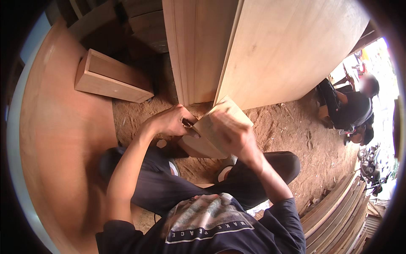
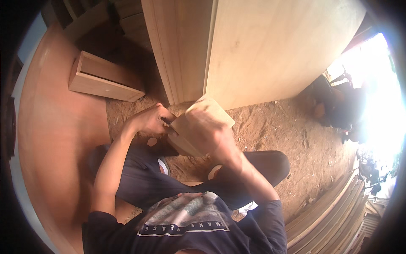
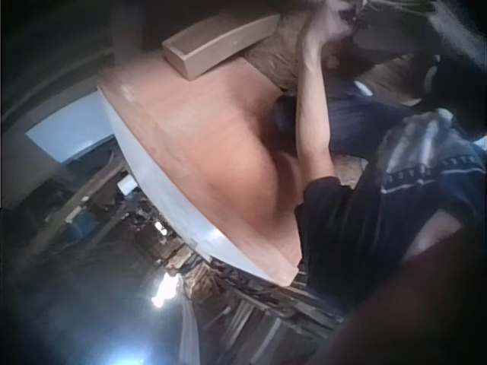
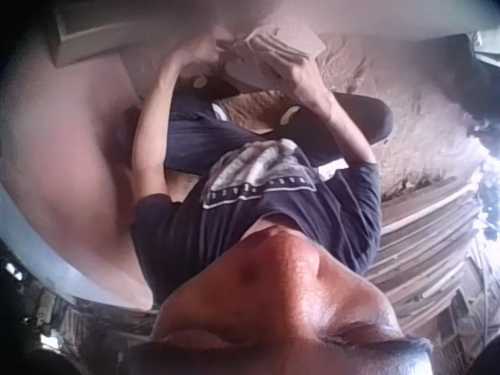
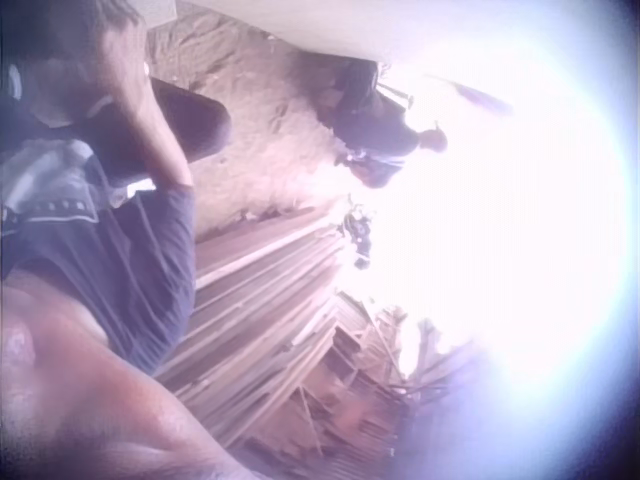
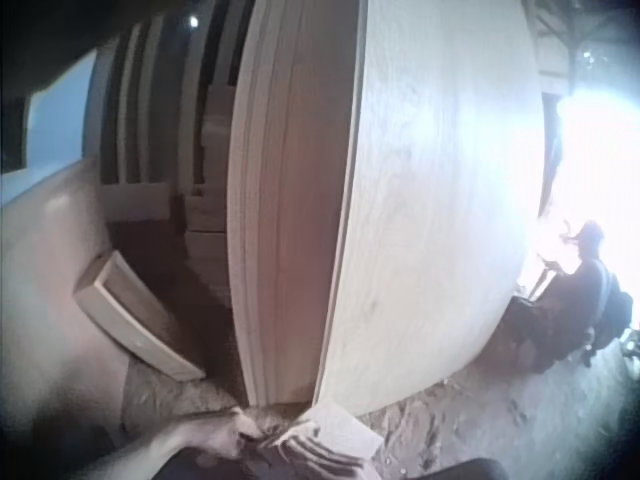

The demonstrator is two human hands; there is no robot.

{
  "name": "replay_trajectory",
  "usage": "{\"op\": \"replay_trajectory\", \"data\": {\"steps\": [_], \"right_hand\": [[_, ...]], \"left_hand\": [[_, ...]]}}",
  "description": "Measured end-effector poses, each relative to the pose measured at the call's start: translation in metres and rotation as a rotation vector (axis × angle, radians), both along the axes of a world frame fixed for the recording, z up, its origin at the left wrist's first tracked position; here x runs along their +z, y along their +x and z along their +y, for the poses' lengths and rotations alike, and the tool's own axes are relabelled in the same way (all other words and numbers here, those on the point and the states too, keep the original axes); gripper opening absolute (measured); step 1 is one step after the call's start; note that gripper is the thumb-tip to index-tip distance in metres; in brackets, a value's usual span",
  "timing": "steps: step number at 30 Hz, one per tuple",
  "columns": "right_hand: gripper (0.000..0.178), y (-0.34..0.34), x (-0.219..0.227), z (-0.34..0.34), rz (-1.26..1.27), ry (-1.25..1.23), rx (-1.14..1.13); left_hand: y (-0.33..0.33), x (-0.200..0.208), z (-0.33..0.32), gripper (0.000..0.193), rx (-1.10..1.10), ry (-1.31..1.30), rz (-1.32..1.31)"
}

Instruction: The person sits on the ground and sands a small wooden box with a sanding block, repeatedly rubbing all sides and edges. The person occasionally pauses to feel the surface and then resumes sanding.

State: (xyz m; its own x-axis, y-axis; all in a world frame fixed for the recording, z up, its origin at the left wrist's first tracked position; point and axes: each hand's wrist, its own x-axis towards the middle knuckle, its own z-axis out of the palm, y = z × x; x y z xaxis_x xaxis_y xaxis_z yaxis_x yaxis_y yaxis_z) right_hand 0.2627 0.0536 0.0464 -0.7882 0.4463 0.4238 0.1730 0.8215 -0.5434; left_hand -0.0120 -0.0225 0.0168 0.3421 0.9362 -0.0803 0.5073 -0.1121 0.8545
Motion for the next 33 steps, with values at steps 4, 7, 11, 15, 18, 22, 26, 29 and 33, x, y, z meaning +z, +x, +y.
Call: {"op": "replay_trajectory", "data": {"steps": [4, 7, 11, 15, 18, 22, 26, 29, 33], "right_hand": [[0.029, 0.007, -0.009, 0.002, 0.020, 0.084, 0.050], [0.024, 0.014, -0.014, 0.031, -0.046, 0.050, -0.114], [0.022, 0.009, -0.007, -0.002, 0.080, 0.121, 0.153], [0.033, 0.002, 0.001, -0.011, 0.100, 0.170, 0.187], [0.035, 0.005, 0.000, -0.007, 0.071, 0.161, 0.159], [0.036, 0.013, 0.014, 0.006, 0.003, 0.132, 0.163], [0.033, 0.024, 0.005, 0.062, -0.096, -0.022, -0.062], [0.031, 0.021, 0.008, 0.042, -0.102, 0.234, 0.143], [0.040, 0.018, 0.003, -0.013, 0.004, 0.227, 0.224]], "left_hand": [[0.001, -0.001, 0.004, 0.031, -0.019, 0.020, 0.087], [0.007, -0.003, 0.003, 0.029, 0.002, 0.114, 0.021], [0.011, -0.003, 0.008, 0.020, -0.011, 0.187, -0.061], [0.001, -0.016, 0.009, 0.012, 0.031, 0.129, 0.141], [0.003, -0.012, 0.015, 0.019, 0.010, 0.133, 0.163], [0.007, -0.007, 0.014, 0.022, -0.009, 0.129, 0.123], [0.011, 0.002, 0.013, 0.031, 0.007, 0.086, 0.050], [0.007, -0.005, 0.013, 0.030, 0.005, 0.091, 0.059], [0.001, -0.008, 0.013, 0.031, 0.013, 0.141, 0.151]]}}
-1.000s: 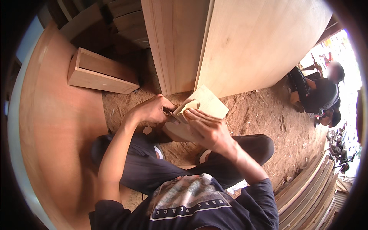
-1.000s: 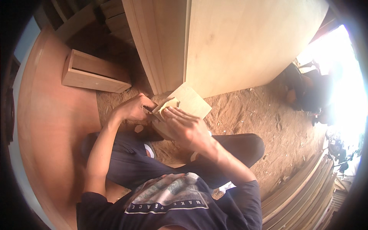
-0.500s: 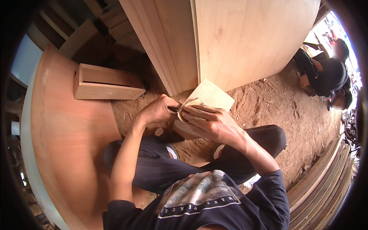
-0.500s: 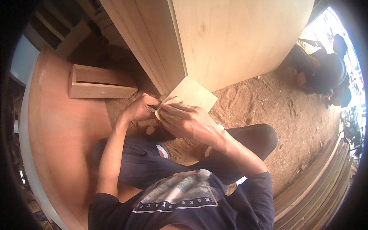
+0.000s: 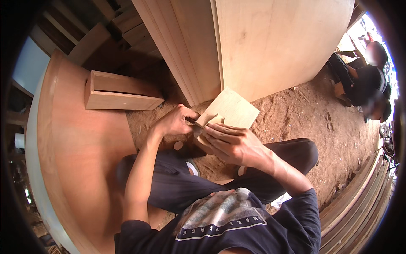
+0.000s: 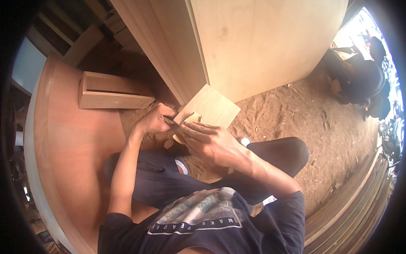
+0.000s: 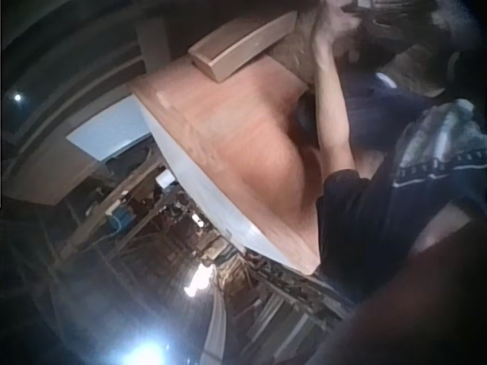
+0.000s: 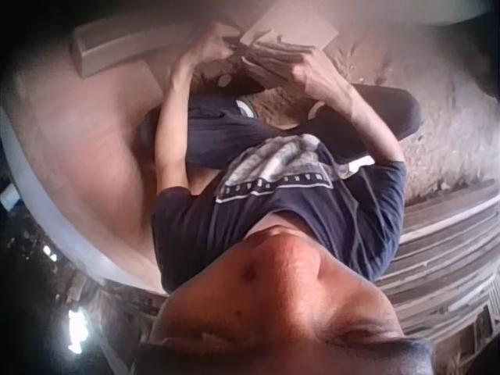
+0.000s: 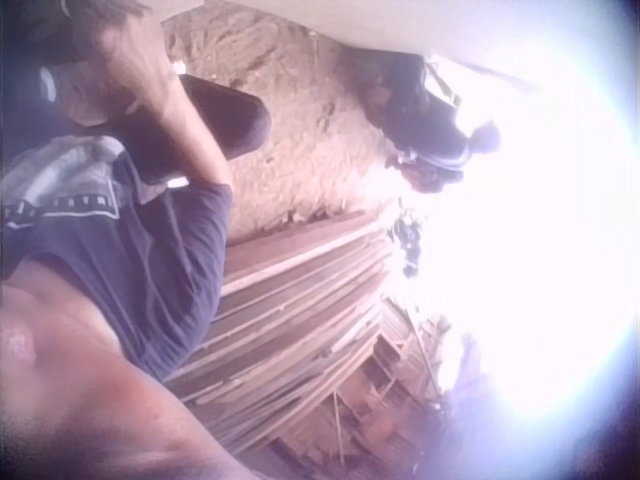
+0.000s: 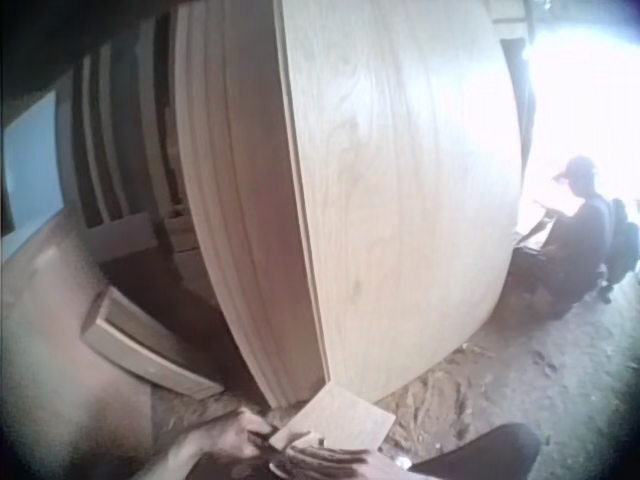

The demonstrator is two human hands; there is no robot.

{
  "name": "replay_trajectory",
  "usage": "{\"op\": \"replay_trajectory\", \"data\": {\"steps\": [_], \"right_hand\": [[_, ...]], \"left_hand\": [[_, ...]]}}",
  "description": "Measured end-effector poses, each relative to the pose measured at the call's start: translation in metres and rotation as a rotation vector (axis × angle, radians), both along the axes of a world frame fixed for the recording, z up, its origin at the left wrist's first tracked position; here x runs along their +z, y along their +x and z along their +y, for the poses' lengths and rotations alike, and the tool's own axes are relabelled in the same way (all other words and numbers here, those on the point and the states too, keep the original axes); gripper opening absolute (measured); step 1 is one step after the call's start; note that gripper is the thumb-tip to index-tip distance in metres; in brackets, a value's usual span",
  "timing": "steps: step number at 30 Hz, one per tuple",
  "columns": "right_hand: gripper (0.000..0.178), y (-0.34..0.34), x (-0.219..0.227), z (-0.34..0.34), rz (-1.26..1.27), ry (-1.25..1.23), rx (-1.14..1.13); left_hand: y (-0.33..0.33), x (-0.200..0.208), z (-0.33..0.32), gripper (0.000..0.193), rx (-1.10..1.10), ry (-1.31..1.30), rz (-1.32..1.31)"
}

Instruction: The person sits on the ground and sands a small wooden box with a sanding block, repeatedly rubbing all sides and edges. The person occasionally pauses to feel the surface and then resumes sanding.

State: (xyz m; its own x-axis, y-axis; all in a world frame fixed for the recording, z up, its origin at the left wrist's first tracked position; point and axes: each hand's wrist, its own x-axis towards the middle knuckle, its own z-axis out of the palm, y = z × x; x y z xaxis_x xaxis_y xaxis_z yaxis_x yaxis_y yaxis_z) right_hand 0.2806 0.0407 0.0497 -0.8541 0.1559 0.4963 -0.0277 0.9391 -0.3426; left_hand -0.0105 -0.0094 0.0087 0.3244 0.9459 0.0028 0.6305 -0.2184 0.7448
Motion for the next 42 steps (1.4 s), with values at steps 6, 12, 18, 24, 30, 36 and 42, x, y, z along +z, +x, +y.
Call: {"op": "replay_trajectory", "data": {"steps": [6, 12, 18, 24, 30, 36, 42], "right_hand": [[0.037, 0.006, -0.022, 0.054, -0.083, -0.052, -0.246], [0.038, 0.006, -0.027, 0.051, -0.053, -0.029, -0.272], [0.025, 0.005, -0.013, 0.022, -0.003, -0.116, -0.107], [0.041, -0.003, -0.010, 0.023, 0.061, -0.043, -0.036], [0.028, -0.002, -0.009, 0.023, 0.112, -0.225, -0.031], [0.020, 0.003, -0.022, 0.047, 0.073, -0.143, -0.382], [0.037, 0.015, -0.012, 0.016, 0.071, -0.183, -0.136]], "left_hand": [[0.007, 0.008, -0.003, 0.027, 0.009, -0.006, -0.056], [0.005, 0.010, -0.005, 0.027, 0.019, -0.040, -0.034], [0.001, 0.006, -0.013, 0.025, -0.006, 0.020, -0.022], [0.004, 0.010, -0.016, 0.025, 0.000, -0.009, -0.084], [0.003, 0.012, -0.014, 0.023, 0.045, -0.001, 0.032], [0.007, 0.008, -0.006, 0.026, 0.012, -0.002, -0.087], [0.003, 0.009, -0.010, 0.025, 0.018, 0.023, -0.024]]}}
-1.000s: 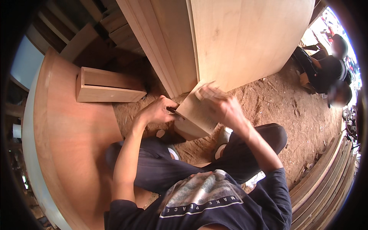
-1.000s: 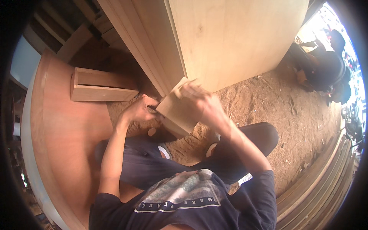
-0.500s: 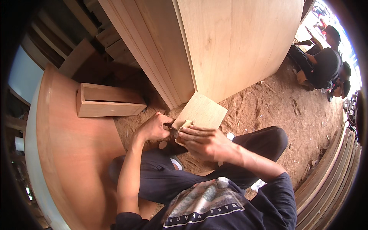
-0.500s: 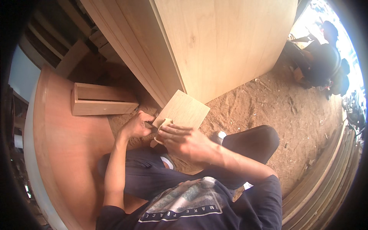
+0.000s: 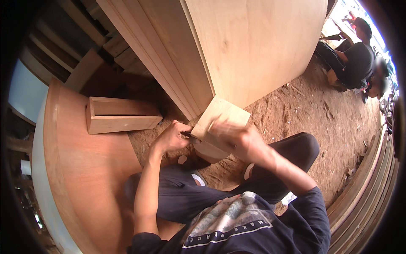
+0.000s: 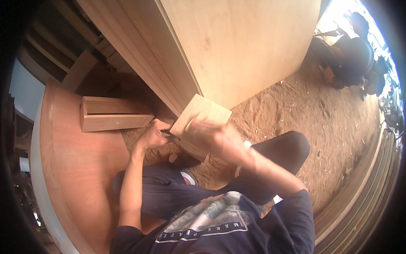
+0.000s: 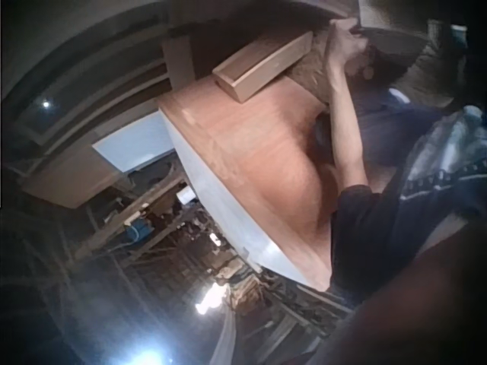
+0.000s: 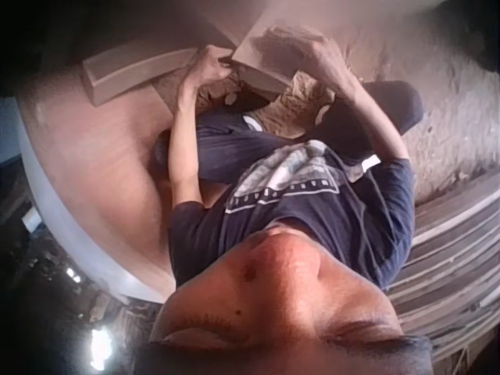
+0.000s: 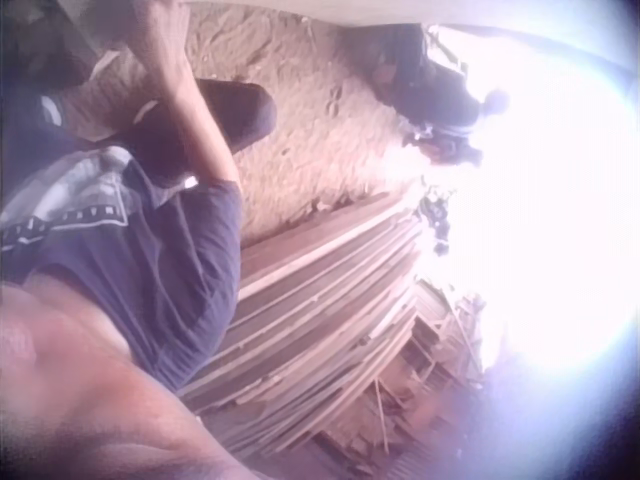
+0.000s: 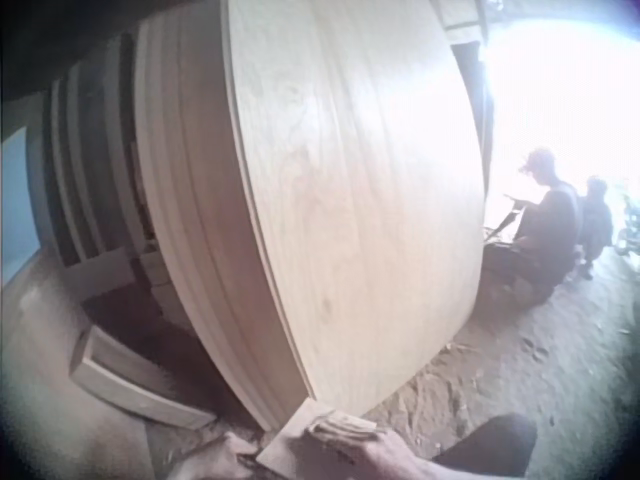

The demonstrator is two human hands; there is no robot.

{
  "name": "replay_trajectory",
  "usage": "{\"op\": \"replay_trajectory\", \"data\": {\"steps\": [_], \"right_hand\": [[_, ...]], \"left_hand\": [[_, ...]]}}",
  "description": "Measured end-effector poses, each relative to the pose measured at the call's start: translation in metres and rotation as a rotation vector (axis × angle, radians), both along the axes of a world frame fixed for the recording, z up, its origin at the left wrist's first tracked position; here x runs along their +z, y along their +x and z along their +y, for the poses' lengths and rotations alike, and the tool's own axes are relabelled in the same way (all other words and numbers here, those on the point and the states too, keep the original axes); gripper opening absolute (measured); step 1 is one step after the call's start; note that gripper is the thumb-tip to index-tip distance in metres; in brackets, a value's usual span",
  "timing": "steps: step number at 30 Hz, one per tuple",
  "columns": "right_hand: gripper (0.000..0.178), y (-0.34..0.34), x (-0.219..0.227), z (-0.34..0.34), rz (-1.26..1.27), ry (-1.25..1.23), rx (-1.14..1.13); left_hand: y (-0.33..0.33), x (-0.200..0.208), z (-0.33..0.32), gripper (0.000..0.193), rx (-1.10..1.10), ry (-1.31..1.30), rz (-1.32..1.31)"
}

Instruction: The person sits on the ground and sands a small wooden box with a sanding block, repeatedly rubbing all sides and edges. The person occasionally pauses to feel the surface and then resumes sanding.

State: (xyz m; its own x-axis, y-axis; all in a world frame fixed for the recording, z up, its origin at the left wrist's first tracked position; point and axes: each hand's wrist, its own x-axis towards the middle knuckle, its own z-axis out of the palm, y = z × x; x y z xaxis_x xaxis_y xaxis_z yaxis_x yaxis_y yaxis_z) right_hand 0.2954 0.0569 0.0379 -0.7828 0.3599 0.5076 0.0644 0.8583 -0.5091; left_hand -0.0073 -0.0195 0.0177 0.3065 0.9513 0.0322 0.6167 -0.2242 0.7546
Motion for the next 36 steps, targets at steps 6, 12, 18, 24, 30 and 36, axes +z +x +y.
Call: {"op": "replay_trajectory", "data": {"steps": [6, 12, 18, 24, 30, 36], "right_hand": [[0.030, 0.000, 0.002, -0.010, -0.015, 0.058, -0.121], [0.041, 0.008, 0.003, 0.017, -0.129, -0.147, -0.137], [0.036, 0.009, -0.009, -0.030, -0.033, 0.198, -0.015], [0.041, 0.013, -0.008, 0.015, -0.157, -0.105, -0.240], [0.023, -0.004, -0.007, -0.033, 0.156, 0.130, 0.128], [0.028, 0.007, -0.028, 0.032, 0.021, -0.085, -0.293]], "left_hand": [[0.002, -0.003, -0.001, 0.027, -0.046, -0.038, -0.053], [0.001, -0.004, -0.007, 0.027, 0.008, -0.028, -0.040], [-0.003, -0.003, -0.004, 0.027, -0.067, -0.018, 0.073], [0.004, 0.008, -0.007, 0.028, 0.026, -0.088, -0.006], [-0.003, -0.002, -0.002, 0.028, -0.012, -0.032, 0.143], [-0.001, -0.010, -0.004, 0.027, 0.005, -0.002, -0.049]]}}
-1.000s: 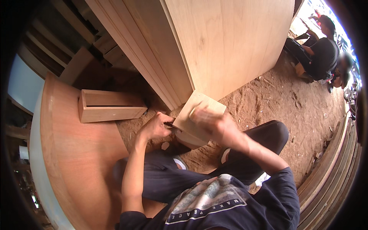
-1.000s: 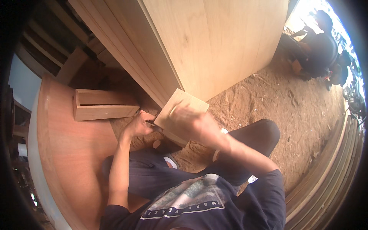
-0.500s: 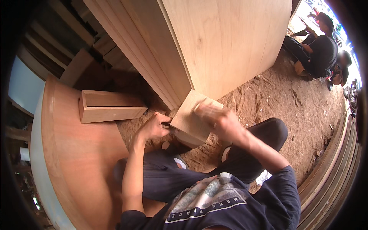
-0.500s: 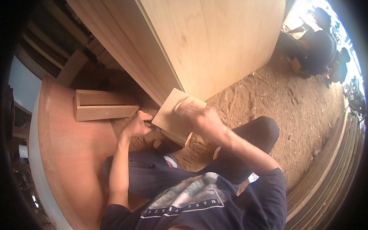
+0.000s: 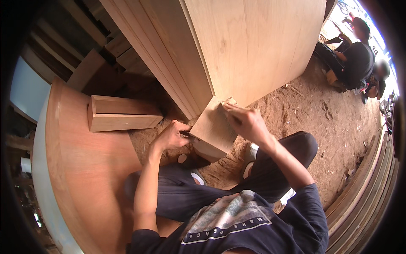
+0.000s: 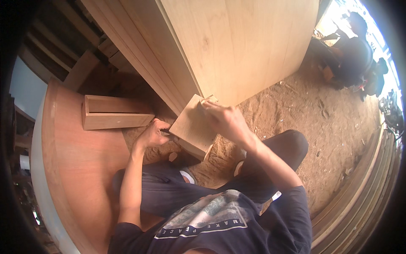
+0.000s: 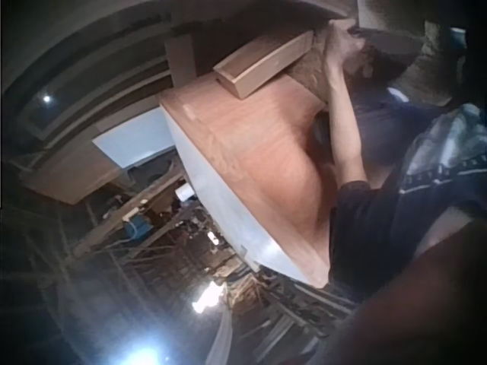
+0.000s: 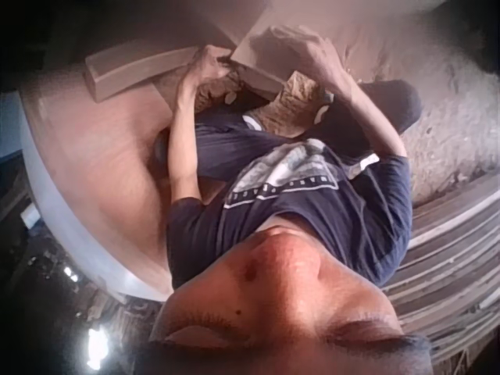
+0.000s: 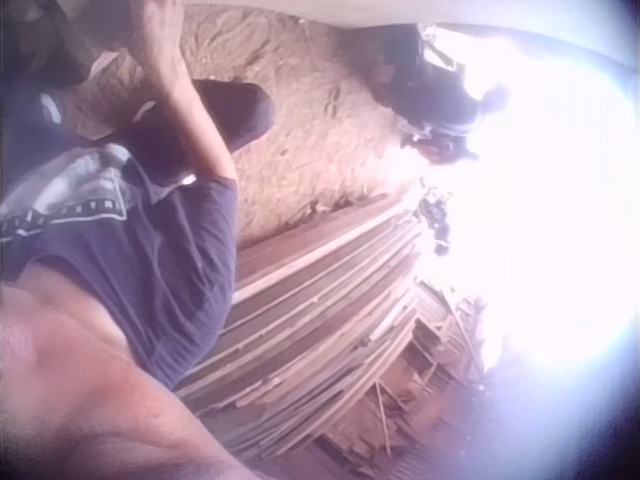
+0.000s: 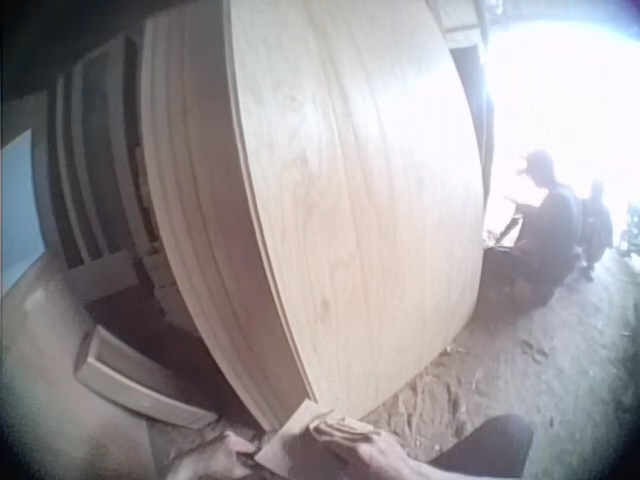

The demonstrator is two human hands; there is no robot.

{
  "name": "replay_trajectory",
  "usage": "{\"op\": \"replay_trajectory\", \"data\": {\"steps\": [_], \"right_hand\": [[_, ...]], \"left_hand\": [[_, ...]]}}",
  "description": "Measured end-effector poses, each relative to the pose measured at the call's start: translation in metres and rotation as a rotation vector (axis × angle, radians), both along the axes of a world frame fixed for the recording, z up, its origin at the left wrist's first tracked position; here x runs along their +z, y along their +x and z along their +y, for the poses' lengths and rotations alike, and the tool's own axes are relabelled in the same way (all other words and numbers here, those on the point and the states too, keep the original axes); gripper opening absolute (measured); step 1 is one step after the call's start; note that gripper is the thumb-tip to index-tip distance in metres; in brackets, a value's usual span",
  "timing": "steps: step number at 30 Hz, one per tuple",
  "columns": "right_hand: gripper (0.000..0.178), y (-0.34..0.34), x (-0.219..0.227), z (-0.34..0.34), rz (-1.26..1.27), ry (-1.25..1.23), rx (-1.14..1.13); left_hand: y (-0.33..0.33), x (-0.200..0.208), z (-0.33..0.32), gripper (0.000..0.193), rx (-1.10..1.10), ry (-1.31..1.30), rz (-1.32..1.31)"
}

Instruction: The person sits on the ground and sands a small wooden box with a sanding block, repeatedly rubbing all sides and edges. The person occasionally pauses to feel the surface and then resumes sanding.

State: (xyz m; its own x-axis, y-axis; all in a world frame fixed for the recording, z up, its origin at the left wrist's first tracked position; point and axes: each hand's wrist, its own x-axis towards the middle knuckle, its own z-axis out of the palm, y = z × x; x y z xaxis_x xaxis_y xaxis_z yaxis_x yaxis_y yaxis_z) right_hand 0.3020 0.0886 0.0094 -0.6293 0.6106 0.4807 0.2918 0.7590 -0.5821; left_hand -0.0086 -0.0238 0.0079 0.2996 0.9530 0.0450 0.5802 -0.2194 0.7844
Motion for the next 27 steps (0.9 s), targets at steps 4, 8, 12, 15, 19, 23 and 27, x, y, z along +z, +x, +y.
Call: {"op": "replay_trajectory", "data": {"steps": [4, 8, 12, 15, 19, 23, 27], "right_hand": [[0.032, -0.002, 0.032, -0.068, -0.025, 0.169, 0.366], [0.029, 0.011, 0.016, -0.024, 0.037, 0.045, 0.360], [0.032, 0.020, 0.007, -0.012, -0.105, -0.008, -0.009], [0.035, 0.016, 0.009, -0.046, 0.014, 0.202, 0.241], [0.042, 0.020, 0.012, -0.051, 0.026, 0.217, 0.314], [0.049, 0.027, -0.002, -0.007, -0.094, 0.175, 0.102], [0.041, 0.020, 0.006, -0.078, -0.002, 0.181, 0.332]], "left_hand": [[0.000, 0.012, 0.000, 0.027, -0.001, -0.058, 0.103], [0.002, 0.013, -0.004, 0.027, 0.009, -0.046, 0.049], [0.003, 0.015, -0.002, 0.028, -0.009, -0.037, 0.046], [0.000, 0.016, -0.001, 0.028, -0.034, -0.026, 0.050], [-0.002, 0.007, -0.003, 0.026, -0.012, -0.036, 0.057], [0.006, 0.013, -0.001, 0.022, 0.006, -0.026, 0.066], [0.005, 0.009, 0.004, 0.027, -0.032, 0.019, 0.074]]}}
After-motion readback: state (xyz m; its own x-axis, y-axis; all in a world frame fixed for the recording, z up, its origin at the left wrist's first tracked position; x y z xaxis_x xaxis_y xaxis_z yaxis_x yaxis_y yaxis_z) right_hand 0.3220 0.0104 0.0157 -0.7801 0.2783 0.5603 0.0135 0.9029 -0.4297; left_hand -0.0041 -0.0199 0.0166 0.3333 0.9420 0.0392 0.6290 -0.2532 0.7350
